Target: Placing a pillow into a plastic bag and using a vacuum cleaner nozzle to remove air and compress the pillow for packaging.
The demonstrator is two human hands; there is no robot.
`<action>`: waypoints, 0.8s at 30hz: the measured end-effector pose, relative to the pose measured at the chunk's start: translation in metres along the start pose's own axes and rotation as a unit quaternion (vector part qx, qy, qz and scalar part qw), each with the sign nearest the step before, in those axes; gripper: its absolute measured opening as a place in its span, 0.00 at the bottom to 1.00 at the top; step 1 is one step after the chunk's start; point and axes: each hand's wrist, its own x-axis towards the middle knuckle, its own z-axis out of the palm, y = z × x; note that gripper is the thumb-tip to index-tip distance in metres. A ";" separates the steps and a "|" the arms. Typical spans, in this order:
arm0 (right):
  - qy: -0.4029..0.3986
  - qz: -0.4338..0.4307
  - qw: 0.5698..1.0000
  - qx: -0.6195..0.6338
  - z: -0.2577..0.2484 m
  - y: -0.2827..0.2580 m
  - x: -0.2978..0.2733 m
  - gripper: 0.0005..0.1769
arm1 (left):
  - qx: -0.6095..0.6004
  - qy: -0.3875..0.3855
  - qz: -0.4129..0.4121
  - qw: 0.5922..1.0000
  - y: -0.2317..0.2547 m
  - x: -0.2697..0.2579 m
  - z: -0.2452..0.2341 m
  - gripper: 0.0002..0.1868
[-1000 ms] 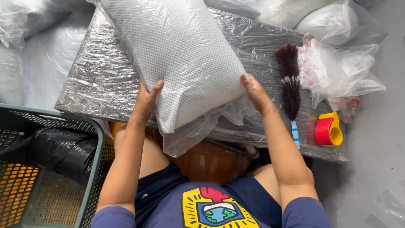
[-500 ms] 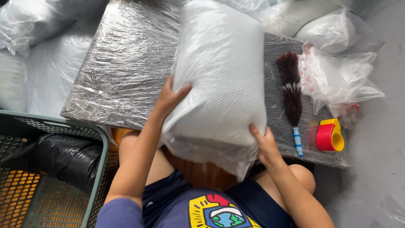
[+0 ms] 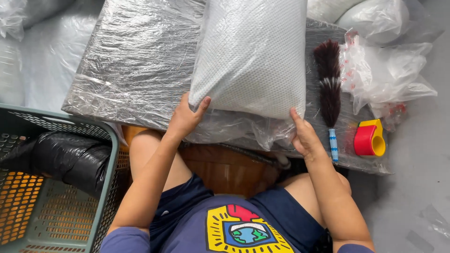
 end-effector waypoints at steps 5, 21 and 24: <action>-0.006 -0.024 1.000 -0.004 0.023 -0.016 0.006 0.32 | -0.108 0.094 0.053 0.988 -0.015 0.064 0.025 0.43; -0.153 -0.038 0.977 -0.146 -0.027 -0.006 -0.020 0.12 | 0.045 0.299 0.312 0.901 -0.045 0.033 -0.038 0.34; -0.119 -0.022 0.984 -0.133 -0.023 -0.009 -0.022 0.13 | 0.110 0.332 0.474 0.808 -0.041 0.015 0.005 0.43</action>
